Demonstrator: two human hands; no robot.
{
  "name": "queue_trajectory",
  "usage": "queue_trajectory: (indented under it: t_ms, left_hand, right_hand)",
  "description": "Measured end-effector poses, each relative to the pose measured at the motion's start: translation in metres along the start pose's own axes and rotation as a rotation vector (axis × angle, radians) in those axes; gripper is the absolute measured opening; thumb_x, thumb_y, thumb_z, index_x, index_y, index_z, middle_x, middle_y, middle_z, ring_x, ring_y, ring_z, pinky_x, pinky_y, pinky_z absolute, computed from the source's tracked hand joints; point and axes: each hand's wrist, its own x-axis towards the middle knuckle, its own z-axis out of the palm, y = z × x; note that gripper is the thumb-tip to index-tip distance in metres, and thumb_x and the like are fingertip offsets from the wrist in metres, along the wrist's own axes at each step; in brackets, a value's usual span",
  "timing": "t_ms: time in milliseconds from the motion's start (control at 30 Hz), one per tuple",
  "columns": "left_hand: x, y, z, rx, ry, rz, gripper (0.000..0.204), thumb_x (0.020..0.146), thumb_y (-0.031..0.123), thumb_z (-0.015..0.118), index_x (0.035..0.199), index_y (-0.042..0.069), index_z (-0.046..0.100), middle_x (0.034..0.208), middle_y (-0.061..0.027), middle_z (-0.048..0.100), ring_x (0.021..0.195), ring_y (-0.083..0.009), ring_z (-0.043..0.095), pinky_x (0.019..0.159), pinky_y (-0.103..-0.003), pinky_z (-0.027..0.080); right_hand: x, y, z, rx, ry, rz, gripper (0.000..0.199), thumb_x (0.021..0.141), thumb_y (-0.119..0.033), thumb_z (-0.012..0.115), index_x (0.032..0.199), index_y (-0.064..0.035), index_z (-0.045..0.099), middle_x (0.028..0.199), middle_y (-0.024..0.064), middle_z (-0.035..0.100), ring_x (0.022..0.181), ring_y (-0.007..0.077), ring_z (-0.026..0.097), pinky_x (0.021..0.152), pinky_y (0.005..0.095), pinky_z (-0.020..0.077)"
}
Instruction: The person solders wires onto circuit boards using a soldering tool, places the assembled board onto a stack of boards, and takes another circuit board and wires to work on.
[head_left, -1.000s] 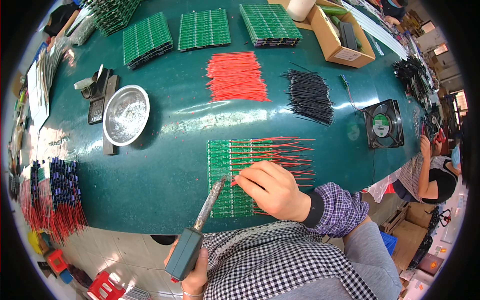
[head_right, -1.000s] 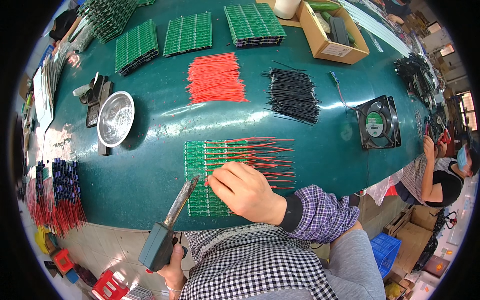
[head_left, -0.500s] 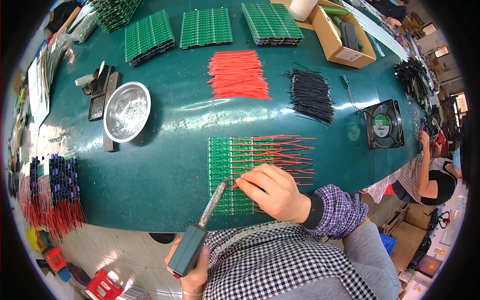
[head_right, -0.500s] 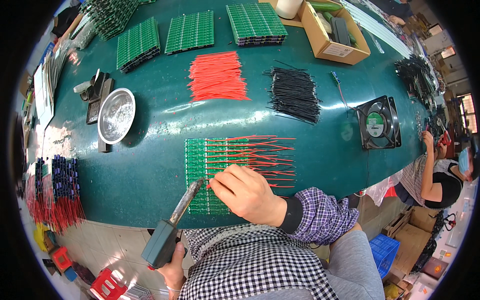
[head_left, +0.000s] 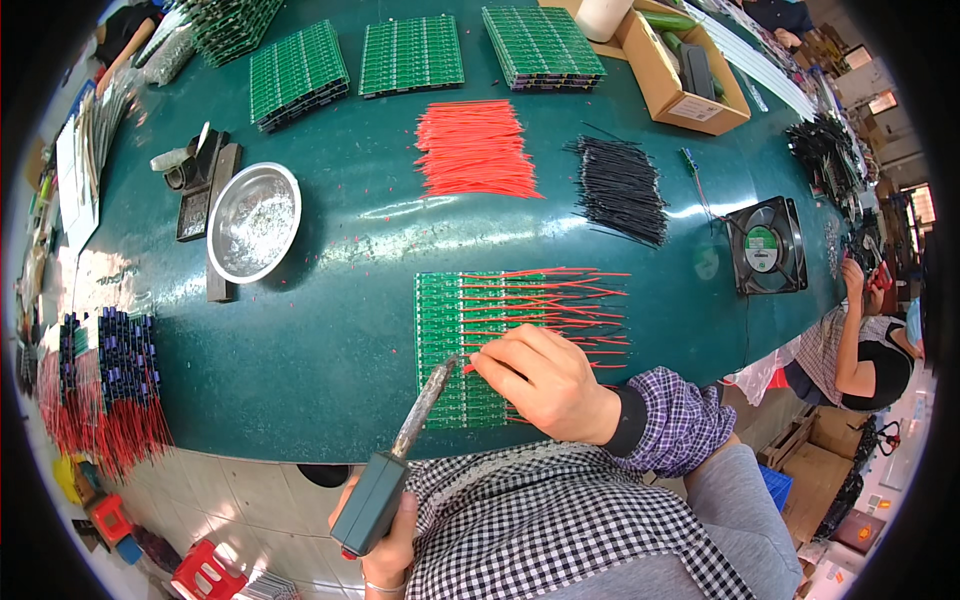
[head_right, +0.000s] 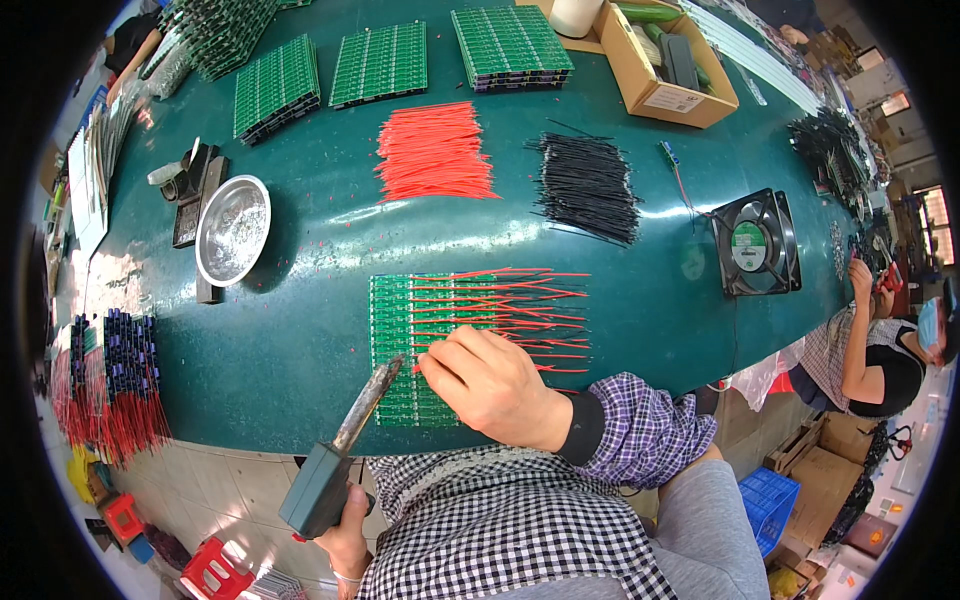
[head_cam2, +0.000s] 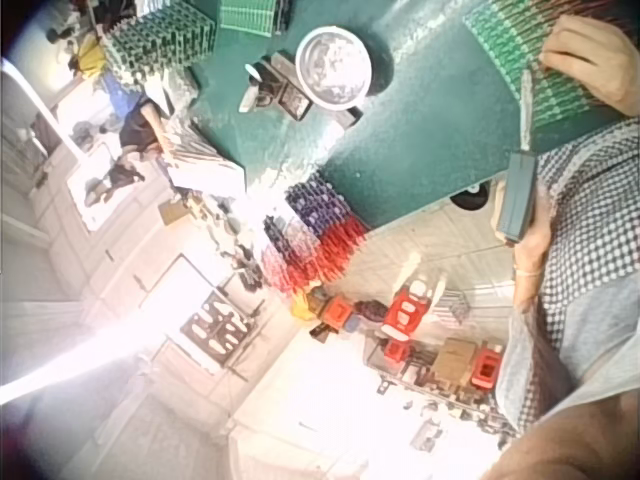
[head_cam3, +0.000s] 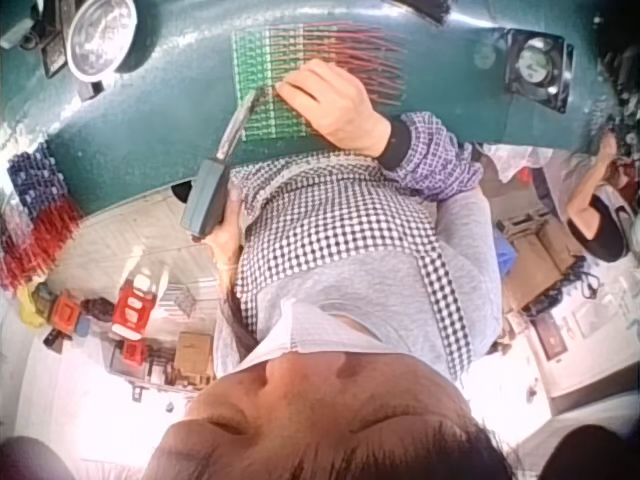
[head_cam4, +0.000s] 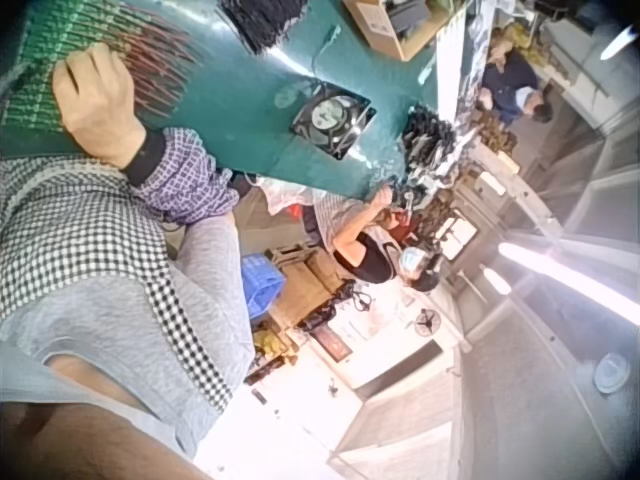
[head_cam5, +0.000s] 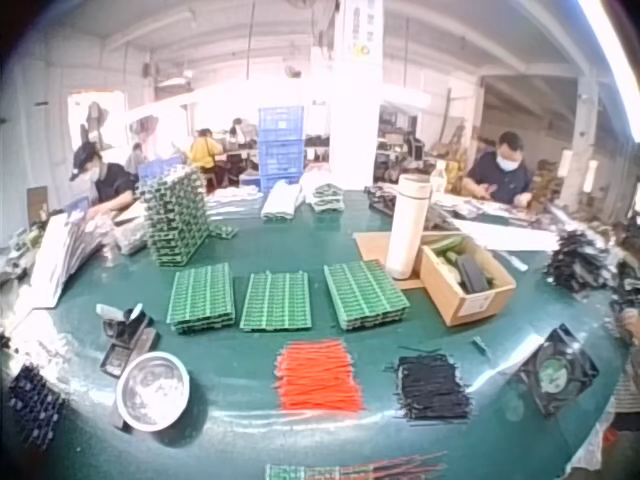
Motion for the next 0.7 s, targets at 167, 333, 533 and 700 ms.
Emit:
queue_trajectory:
  t_ms: [167, 333, 533, 700]
  left_hand:
    - [-0.003, -0.002, -0.005, -0.052, -0.012, -0.084, 0.029, 0.073, 0.006, 0.078, 0.098, -0.006, 0.069, 0.091, -0.0157, 0.069, 0.077, -0.0245, 0.065, 0.071, -0.035, 0.052]
    - [-0.006, -0.009, -0.01, -0.051, -0.077, 0.026, 0.049, 0.078, 0.002, 0.081, 0.124, -0.005, 0.065, 0.11, -0.0134, 0.071, 0.096, -0.021, 0.067, 0.085, -0.034, 0.055]
    - [-0.003, 0.009, 0.0, -0.053, 0.028, -0.062, 0.031, 0.073, 0.005, 0.078, 0.101, -0.007, 0.071, 0.095, -0.0164, 0.071, 0.086, -0.0266, 0.068, 0.082, -0.038, 0.054]
    - [-0.004, 0.003, -0.001, -0.007, 0.029, -0.002, 0.028, 0.072, 0.003, 0.078, 0.098, -0.006, 0.071, 0.089, -0.0157, 0.07, 0.077, -0.0259, 0.067, 0.071, -0.036, 0.054]
  right_hand:
    - [0.001, -0.001, -0.002, -0.013, -0.014, 0.01, 0.02, 0.074, -0.004, 0.074, 0.093, 0.0025, 0.069, 0.091, 0.0082, 0.065, 0.083, 0.0217, 0.063, 0.065, 0.0312, 0.0535]
    - [0.003, -0.002, -0.004, -0.001, -0.011, 0.017, 0.02, 0.076, -0.005, 0.075, 0.094, 0.0027, 0.069, 0.091, 0.0081, 0.066, 0.083, 0.022, 0.063, 0.066, 0.0322, 0.0535]
    - [-0.003, -0.007, -0.006, 0.002, 0.019, 0.009, 0.03, 0.071, -0.005, 0.073, 0.1, 0.0037, 0.073, 0.095, 0.0105, 0.07, 0.082, 0.0237, 0.066, 0.066, 0.0323, 0.0556]
    - [-0.004, -0.007, -0.006, 0.01, 0.009, 0.017, 0.031, 0.071, -0.005, 0.073, 0.101, 0.0031, 0.073, 0.095, 0.0098, 0.07, 0.08, 0.0224, 0.066, 0.062, 0.0312, 0.0544]
